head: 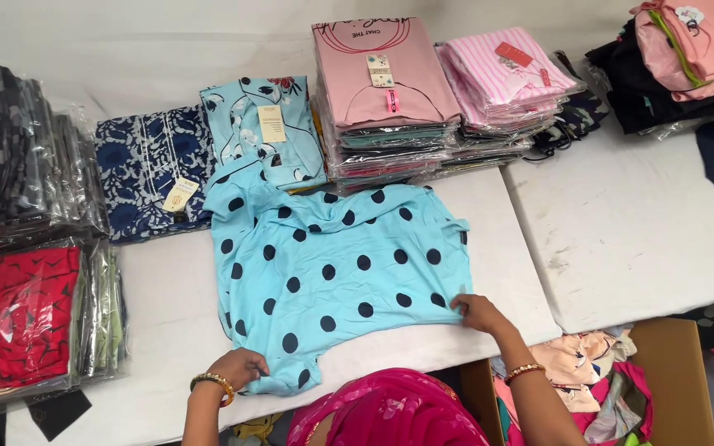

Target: The person is folding and stacking various items of clothing on a table in a logistics center.

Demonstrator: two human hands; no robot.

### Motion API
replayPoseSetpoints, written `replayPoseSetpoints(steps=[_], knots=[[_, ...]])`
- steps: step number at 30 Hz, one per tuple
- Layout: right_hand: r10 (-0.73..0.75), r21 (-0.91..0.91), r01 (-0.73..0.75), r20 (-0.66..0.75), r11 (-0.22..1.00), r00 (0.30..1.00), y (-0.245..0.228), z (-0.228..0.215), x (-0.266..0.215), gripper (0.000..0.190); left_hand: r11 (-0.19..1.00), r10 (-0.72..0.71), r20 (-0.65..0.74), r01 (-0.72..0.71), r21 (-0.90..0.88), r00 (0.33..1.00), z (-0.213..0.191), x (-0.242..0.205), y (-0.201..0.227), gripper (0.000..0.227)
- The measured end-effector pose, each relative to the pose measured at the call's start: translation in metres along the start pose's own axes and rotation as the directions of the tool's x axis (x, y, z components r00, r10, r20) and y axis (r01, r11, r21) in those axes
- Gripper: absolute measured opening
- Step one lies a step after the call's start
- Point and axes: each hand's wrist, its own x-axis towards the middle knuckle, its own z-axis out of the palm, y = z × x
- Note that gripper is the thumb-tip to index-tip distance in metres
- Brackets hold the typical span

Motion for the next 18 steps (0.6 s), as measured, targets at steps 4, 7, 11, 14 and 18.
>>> replayPoseSetpoints(steps=[4, 7, 11, 14, 18], knots=[[0.029, 0.021, -0.041, 0.412, 0.999, 0.911, -0.011, -0.053, -0.007, 0.047, 0.996, -0.017, 0.214, -0.003, 0.094, 0.977, -0.039, -0.008, 0.021, 0.016], [-0.117, 0.363, -0.03, 0.375, 0.931, 0.92, -0.025, -0.095, -0.003, 0.041, 0.862, 0.416, 0.141, -0.339, -0.378, 0.898, -0.084, 0.005, 0.019, 0.017], [0.078, 0.828, 0.199, -0.28, 0.524, 0.957, -0.066, -0.108, 0.018, 0.052, 0.315, 0.085, -0.604, -0.597, -0.738, 0.792, -0.117, 0.036, 0.026, 0.037], [0.223, 0.792, 0.134, -0.324, 0.596, 0.919, -0.056, -0.07, 0.054, 0.073, 0.379, -0.218, -0.587, -0.487, -0.787, 0.78, -0.091, 0.069, 0.009, 0.056], [0.228, 0.711, 0.061, -0.304, 0.7, 0.925, -0.069, -0.036, 0.052, 0.09, 0.544, -0.309, -0.637, -0.418, -0.728, 0.706, -0.013, 0.11, -0.031, 0.084]])
